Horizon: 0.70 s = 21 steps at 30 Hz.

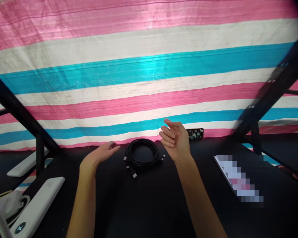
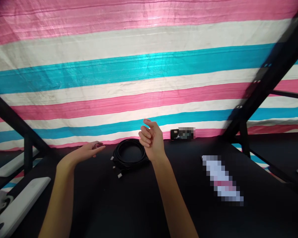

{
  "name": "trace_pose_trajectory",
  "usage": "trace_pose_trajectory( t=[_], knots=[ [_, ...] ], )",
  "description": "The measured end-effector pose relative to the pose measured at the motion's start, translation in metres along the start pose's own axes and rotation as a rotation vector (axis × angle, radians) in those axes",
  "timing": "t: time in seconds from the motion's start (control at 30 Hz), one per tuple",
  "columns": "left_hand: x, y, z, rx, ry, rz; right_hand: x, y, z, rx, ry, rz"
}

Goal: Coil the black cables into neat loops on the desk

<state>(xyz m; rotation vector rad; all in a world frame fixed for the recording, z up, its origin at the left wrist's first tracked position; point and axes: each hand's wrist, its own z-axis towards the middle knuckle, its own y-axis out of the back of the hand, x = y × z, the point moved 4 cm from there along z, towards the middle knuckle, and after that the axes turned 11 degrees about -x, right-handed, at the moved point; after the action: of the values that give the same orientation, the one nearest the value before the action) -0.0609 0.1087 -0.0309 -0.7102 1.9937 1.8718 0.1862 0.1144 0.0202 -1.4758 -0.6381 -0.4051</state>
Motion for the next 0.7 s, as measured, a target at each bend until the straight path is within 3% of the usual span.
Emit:
trace_pose_trajectory(
  t=[0.13, 0.33, 0.57, 0.7],
  knots=[
    [-0.005, -0.001, -0.001, -0.025, -0.043, -0.036, 0.001, 0.001, -0.001, 0.002, -0.011, -0.003],
    [-0.032, -0.017, -0.003, -0.061, -0.302, -0.099, 0.006, 0.002, -0.001, 0.013, 0.002, 0.004],
    [-0.072, -0.060, -0.006, 0.001, -0.562, 0.075, 0.007, 0.001, -0.002, 0.049, 0.006, -0.004],
    [-0.076, -0.102, -0.004, 0.100, -0.530, 0.271, 0.008, 0.003, -0.002, 0.067, 0.007, 0.004]
  ],
)
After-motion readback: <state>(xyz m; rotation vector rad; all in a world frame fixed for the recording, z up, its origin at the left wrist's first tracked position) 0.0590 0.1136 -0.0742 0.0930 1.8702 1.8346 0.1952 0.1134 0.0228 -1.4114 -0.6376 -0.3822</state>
